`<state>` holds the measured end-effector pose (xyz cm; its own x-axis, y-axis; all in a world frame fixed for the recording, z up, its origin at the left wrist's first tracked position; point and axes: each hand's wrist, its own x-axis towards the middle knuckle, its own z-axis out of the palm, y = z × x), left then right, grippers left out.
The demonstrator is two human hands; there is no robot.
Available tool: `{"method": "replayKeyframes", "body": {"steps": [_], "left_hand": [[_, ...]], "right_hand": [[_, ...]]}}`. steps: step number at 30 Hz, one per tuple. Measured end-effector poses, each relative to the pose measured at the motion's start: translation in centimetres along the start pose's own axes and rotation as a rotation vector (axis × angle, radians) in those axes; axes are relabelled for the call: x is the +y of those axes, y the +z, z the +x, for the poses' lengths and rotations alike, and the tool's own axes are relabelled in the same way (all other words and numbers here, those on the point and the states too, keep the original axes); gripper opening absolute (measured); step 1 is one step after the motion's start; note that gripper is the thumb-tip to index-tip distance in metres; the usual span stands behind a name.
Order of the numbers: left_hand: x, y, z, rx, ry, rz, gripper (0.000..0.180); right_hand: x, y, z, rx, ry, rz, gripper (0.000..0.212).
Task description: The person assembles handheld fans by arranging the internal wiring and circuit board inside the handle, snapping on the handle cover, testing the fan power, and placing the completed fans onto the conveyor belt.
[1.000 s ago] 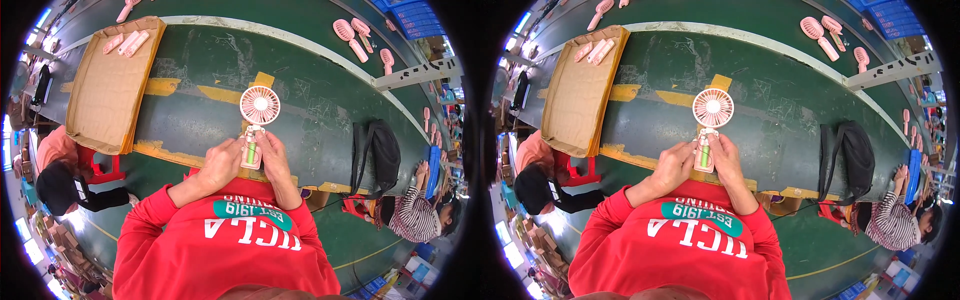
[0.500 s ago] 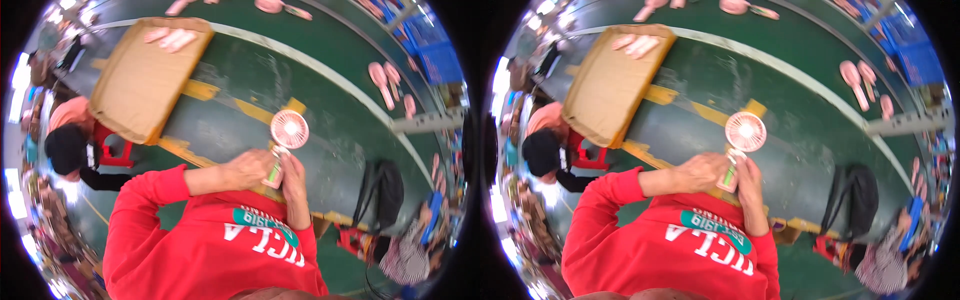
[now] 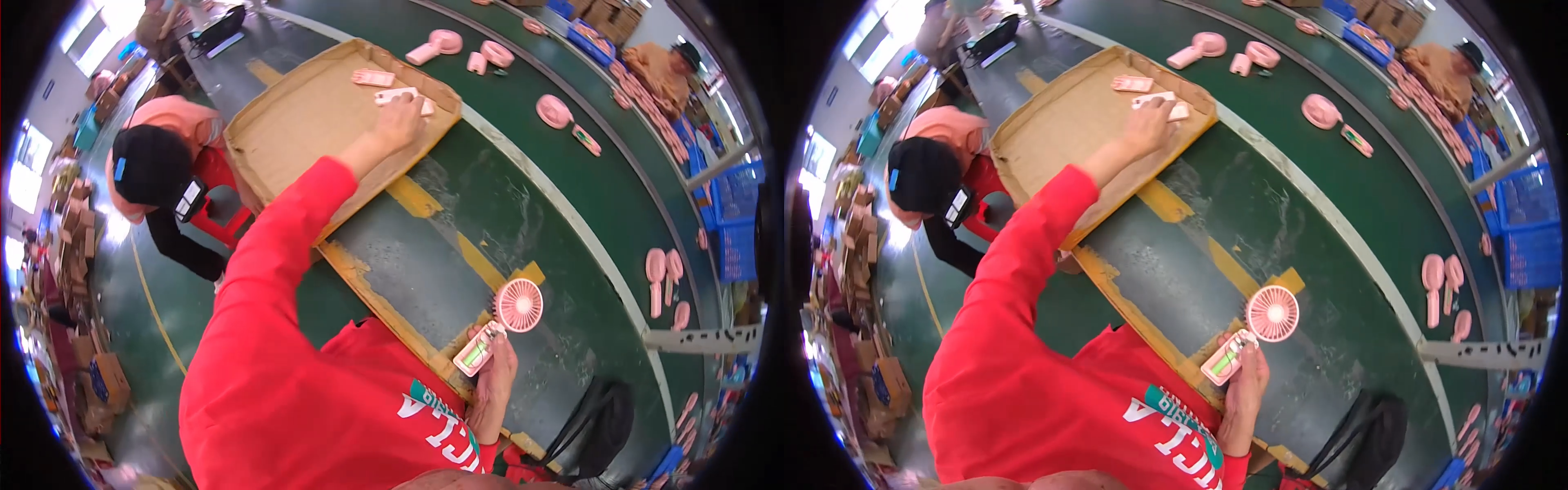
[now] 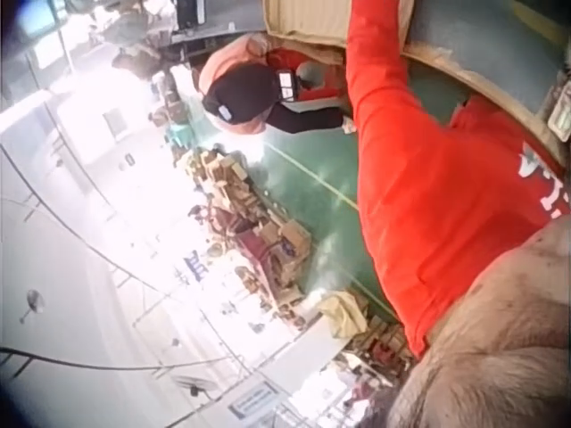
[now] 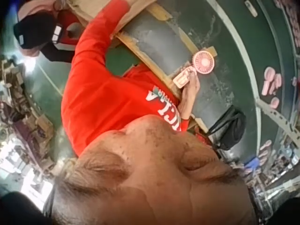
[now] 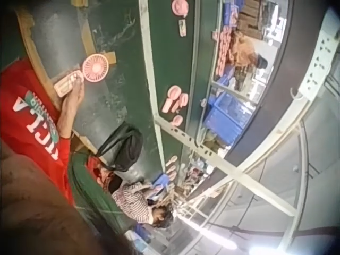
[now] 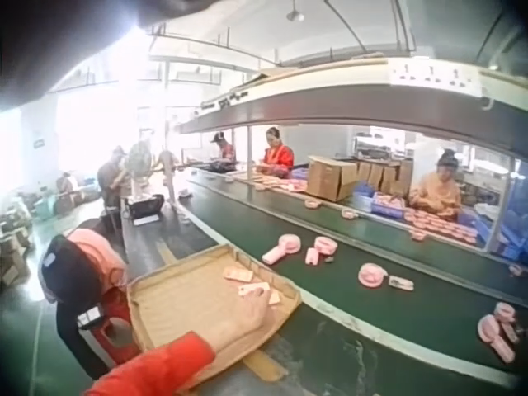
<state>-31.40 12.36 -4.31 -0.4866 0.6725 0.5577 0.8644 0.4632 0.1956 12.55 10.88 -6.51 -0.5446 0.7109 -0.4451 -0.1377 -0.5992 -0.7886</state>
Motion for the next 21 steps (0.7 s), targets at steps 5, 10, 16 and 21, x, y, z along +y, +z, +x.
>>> {"method": "replayKeyframes", "body": {"steps": [5, 10, 16, 21], "left_hand": [[-2.3, 3.8, 1.8, -0.302, -0.09, 0.213, 0.024], [-0.5, 1.8, 0.2, -0.006, 0.017, 0.16, 0.015], [10.4, -4.9, -6.8, 0.001, -0.397, -1.382, 0.014], [14.6, -5.5, -15.0, -0.435, -0.918, -1.612, 0.022]], "right_hand": [[-0.6, -0.1, -0.3, 0.012, 0.008, 0.017, 0.033], [-1.1, 0.2, -0.2, -0.021, 0.03, 0.0, 0.035], [-0.6, 0.2, -0.3, 0.025, 0.013, 0.007, 0.035], [-0.8, 0.9, 0.0, -0.019, 0.007, 0.009, 0.036]]}}
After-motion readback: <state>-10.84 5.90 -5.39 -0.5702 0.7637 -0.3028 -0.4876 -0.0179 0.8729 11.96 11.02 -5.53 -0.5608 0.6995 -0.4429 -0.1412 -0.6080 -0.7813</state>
